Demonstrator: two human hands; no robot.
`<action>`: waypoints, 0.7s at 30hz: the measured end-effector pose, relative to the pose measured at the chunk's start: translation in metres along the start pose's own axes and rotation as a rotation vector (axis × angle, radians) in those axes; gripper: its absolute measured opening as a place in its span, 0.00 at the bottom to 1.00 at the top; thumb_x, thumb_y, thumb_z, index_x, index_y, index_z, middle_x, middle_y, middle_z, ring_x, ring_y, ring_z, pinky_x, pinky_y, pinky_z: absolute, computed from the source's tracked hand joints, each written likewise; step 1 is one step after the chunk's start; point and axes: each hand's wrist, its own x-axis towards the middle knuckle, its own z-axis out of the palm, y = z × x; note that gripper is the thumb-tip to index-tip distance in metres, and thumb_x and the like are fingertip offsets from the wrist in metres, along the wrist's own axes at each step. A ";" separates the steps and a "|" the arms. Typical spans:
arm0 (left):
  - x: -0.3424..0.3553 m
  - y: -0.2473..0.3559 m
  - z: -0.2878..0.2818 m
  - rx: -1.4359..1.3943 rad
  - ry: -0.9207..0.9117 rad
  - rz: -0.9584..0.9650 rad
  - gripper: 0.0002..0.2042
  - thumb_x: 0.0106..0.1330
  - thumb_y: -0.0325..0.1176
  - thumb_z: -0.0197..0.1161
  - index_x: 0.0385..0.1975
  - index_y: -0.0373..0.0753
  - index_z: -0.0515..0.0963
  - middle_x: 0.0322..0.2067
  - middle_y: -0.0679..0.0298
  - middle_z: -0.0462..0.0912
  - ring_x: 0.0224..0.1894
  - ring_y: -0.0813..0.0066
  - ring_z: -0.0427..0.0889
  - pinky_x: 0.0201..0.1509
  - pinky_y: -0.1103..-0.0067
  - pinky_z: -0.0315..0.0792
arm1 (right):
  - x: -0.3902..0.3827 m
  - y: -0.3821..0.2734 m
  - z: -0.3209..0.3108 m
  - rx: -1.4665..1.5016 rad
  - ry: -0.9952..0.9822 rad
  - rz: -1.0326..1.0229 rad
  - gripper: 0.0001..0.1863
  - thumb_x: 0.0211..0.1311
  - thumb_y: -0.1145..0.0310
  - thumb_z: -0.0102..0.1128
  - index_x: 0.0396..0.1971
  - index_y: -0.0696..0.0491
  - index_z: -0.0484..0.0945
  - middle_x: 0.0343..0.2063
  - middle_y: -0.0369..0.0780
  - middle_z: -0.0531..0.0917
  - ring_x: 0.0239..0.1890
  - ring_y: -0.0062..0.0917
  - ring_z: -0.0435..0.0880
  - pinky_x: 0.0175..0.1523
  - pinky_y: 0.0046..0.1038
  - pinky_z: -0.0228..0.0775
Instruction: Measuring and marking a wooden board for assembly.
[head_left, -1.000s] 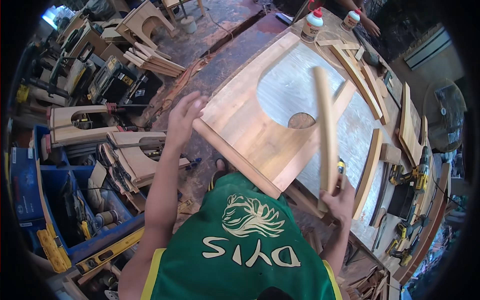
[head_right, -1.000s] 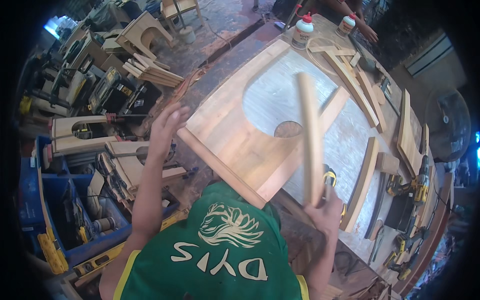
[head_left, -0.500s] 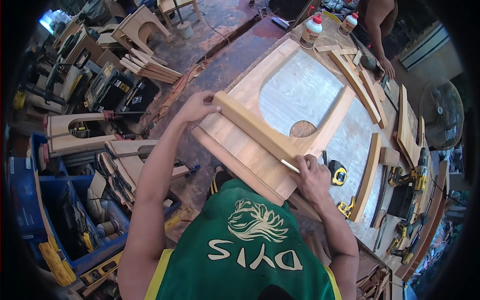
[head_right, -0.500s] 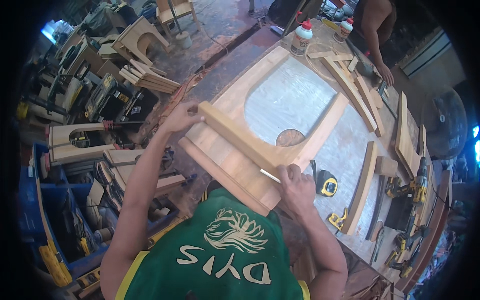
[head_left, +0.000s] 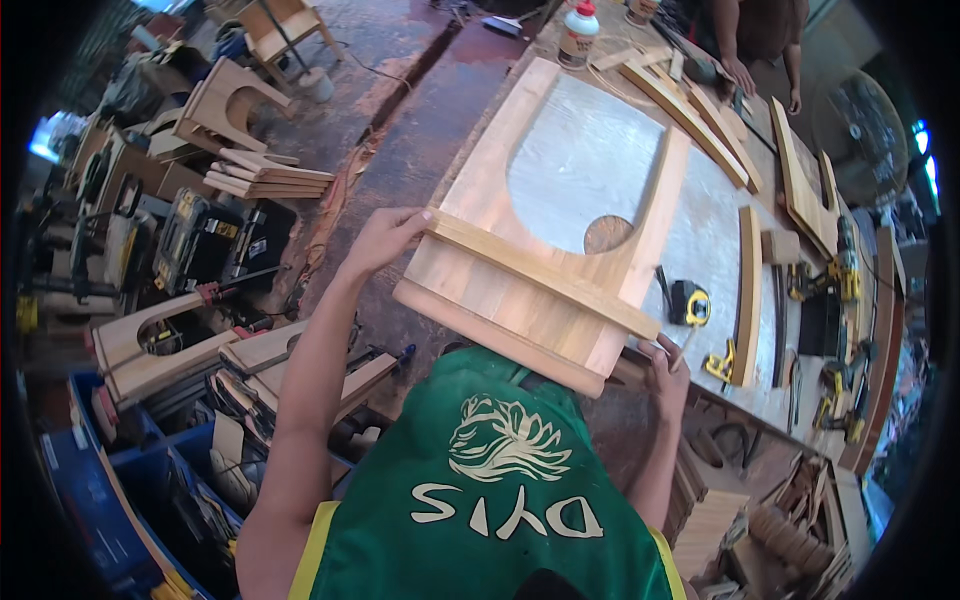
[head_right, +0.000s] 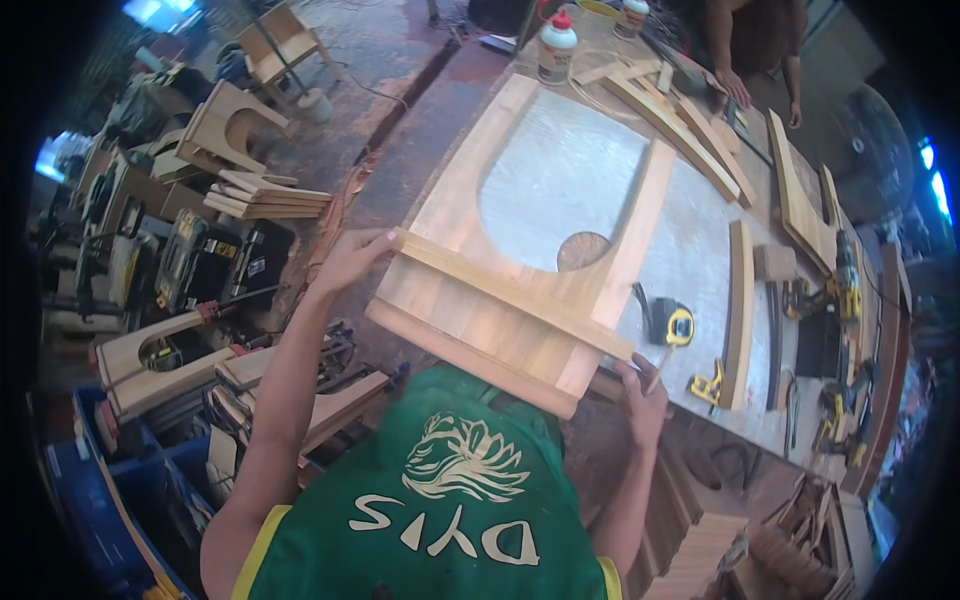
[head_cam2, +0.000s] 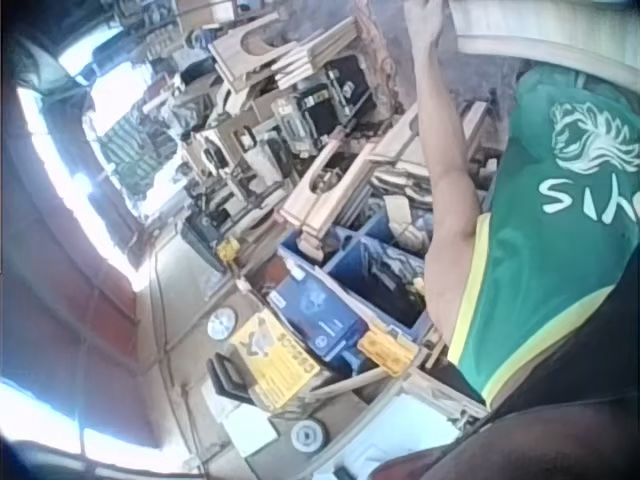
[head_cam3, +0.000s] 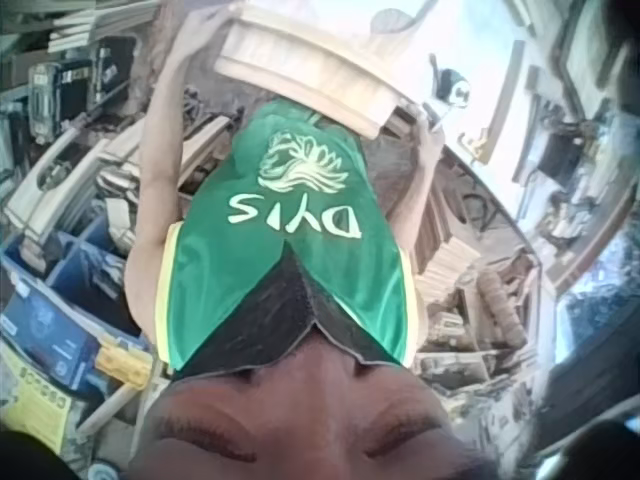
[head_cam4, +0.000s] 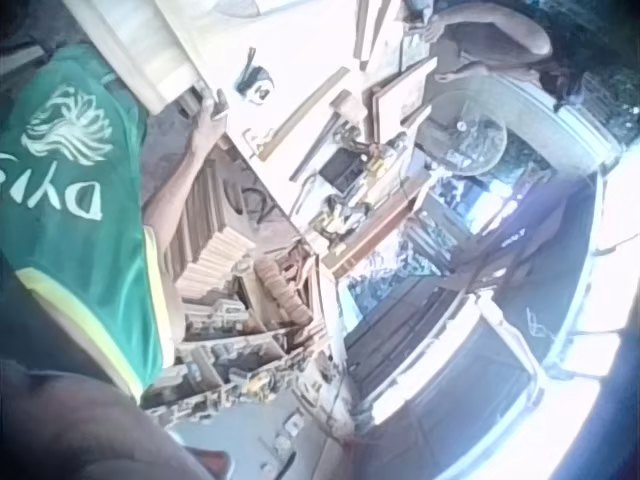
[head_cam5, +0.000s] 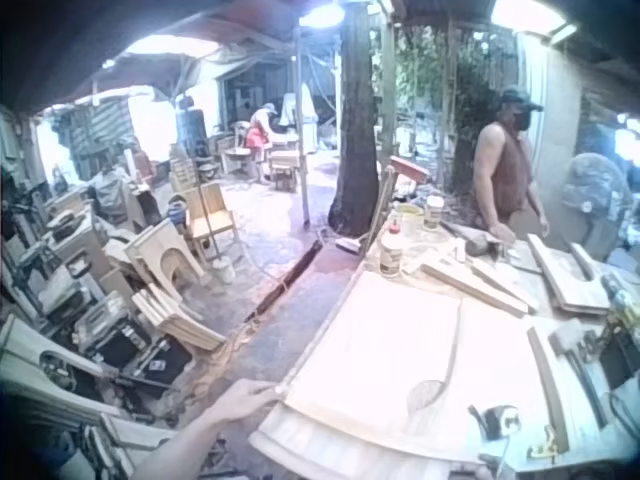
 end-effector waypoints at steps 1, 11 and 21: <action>0.003 0.001 0.006 0.126 0.008 0.051 0.25 0.71 0.45 0.65 0.54 0.27 0.82 0.44 0.53 0.88 0.47 0.68 0.87 0.52 0.73 0.82 | -0.007 0.005 0.018 0.092 0.084 -0.004 0.34 0.71 0.54 0.65 0.64 0.65 0.70 0.44 0.43 0.88 0.21 0.12 0.72 0.26 0.18 0.65; 0.012 -0.005 -0.004 -0.011 -0.025 -0.040 0.24 0.70 0.44 0.69 0.50 0.23 0.82 0.39 0.53 0.87 0.41 0.70 0.88 0.45 0.77 0.84 | 0.007 0.005 0.069 0.358 0.353 0.101 0.22 0.66 0.54 0.69 0.46 0.58 0.76 0.40 0.45 0.87 0.12 0.09 0.60 0.18 0.20 0.59; 0.016 -0.016 -0.001 -0.099 0.001 -0.042 0.17 0.70 0.41 0.71 0.41 0.29 0.80 0.36 0.59 0.85 0.38 0.76 0.86 0.42 0.80 0.84 | -0.013 0.003 0.076 0.391 0.473 0.073 0.19 0.64 0.59 0.70 0.40 0.63 0.81 0.38 0.48 0.88 0.14 0.11 0.65 0.18 0.19 0.60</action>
